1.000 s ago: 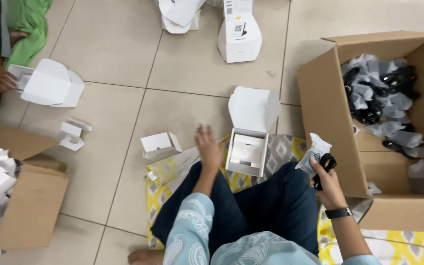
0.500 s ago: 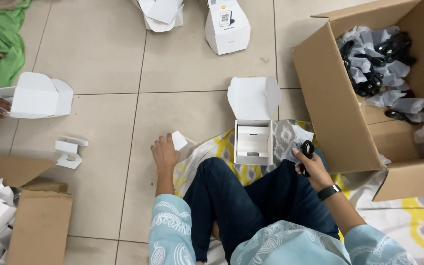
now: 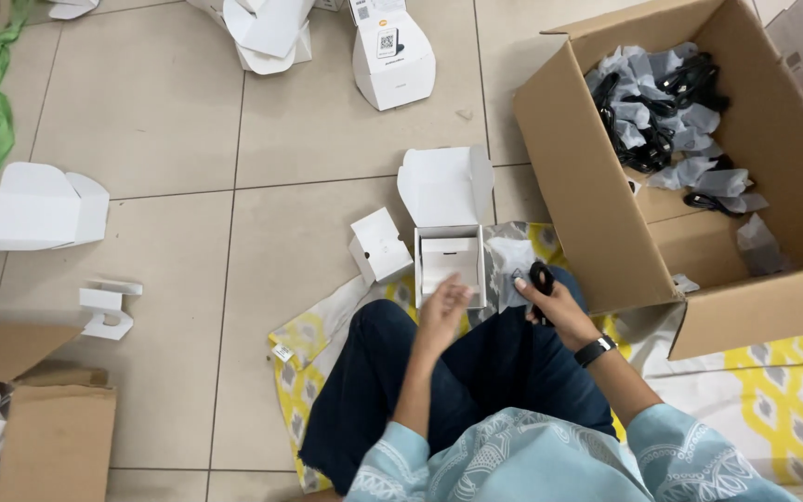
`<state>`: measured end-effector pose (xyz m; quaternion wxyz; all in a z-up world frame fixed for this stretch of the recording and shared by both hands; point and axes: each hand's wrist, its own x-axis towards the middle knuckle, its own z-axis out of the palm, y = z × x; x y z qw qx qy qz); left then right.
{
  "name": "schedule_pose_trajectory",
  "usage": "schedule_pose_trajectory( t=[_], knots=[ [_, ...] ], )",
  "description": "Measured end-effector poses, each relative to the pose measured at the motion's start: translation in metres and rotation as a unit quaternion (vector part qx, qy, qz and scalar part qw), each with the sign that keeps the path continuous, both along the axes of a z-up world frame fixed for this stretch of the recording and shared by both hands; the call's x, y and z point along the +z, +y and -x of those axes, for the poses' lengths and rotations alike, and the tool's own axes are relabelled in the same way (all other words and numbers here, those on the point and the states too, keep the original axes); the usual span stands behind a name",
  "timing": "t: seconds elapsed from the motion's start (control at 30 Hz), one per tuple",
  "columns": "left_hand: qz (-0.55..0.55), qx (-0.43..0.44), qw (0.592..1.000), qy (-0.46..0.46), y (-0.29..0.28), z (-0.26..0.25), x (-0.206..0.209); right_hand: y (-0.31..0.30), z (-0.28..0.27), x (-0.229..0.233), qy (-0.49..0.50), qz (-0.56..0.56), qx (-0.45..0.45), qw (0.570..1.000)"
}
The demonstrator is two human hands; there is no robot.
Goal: The person packs small electronic devices and accessories into retail boxes.
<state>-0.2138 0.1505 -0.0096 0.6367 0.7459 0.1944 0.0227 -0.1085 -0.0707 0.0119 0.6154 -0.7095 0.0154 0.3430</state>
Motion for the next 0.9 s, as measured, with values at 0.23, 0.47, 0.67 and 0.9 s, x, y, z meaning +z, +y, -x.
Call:
schedule_pose_trajectory(
  t=[0.23,0.47,0.67,0.9],
  knots=[
    [0.299,0.092,0.948,-0.059,-0.097,0.016,-0.053,0.012,0.031,-0.008,0.095,-0.07,0.038,0.992],
    [0.291,0.23,0.928,-0.034,-0.042,0.049,-0.02,0.032,0.015,-0.033,0.003,0.011,0.103,0.995],
    [0.251,0.316,0.913,-0.056,-0.003,0.067,-0.03,0.098,-0.034,-0.08,-0.385,0.161,0.174,0.892],
    [0.184,0.283,0.94,-0.054,-0.01,0.071,-0.05,0.099,0.01,-0.025,0.17,-0.13,0.064,0.975]
  ],
)
